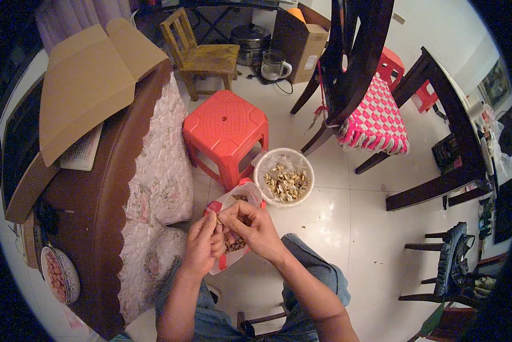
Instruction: The person sits on the floor and peels nuts by hand, separating the shells from the kernels. The shells are placed into a white bowl while the kernels are collected in a red and white bag.
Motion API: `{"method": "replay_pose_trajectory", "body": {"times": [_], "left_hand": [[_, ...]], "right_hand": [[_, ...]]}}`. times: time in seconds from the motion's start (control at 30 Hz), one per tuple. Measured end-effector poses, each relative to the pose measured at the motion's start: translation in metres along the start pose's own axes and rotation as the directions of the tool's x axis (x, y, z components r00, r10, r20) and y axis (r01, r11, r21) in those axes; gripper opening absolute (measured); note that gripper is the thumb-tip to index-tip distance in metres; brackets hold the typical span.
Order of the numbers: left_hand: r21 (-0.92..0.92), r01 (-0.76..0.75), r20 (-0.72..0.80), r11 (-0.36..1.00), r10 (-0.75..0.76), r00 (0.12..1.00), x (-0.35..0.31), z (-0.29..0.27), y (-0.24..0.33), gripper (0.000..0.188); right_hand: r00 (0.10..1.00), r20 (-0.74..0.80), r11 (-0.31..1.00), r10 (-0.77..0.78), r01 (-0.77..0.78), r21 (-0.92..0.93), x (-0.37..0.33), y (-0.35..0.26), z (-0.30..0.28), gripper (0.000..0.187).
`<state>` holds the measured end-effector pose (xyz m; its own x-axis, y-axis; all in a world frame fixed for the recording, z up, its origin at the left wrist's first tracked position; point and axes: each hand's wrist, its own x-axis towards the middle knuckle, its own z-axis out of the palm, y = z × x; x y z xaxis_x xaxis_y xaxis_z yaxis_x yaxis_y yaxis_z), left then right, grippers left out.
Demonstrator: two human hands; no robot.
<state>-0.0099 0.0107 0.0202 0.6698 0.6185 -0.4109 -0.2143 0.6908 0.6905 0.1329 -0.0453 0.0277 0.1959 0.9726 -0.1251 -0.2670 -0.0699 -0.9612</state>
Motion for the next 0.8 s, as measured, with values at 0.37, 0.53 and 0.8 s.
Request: {"method": "replay_pose_trajectory", "body": {"times": [0.37, 0.53, 0.8], "left_hand": [[0.861, -0.386, 0.085, 0.332, 0.655, 0.751, 0.004, 0.012, -0.012, 0.027], [0.880, -0.350, 0.061, 0.320, 0.657, 0.752, 0.005, 0.010, -0.020, 0.026], [0.074, -0.092, -0.075, 0.993, 0.098, 0.992, 0.000, 0.008, -0.004, 0.031]], "right_hand": [[0.959, -0.190, 0.906, -0.210, 0.119, -0.405, -0.008, 0.009, 0.021, 0.016], [0.950, -0.185, 0.919, -0.251, 0.174, -0.352, -0.007, 0.020, 0.019, 0.018], [0.997, -0.005, 0.894, 0.079, -0.069, 0.444, 0.001, 0.013, 0.003, 0.015]]}}
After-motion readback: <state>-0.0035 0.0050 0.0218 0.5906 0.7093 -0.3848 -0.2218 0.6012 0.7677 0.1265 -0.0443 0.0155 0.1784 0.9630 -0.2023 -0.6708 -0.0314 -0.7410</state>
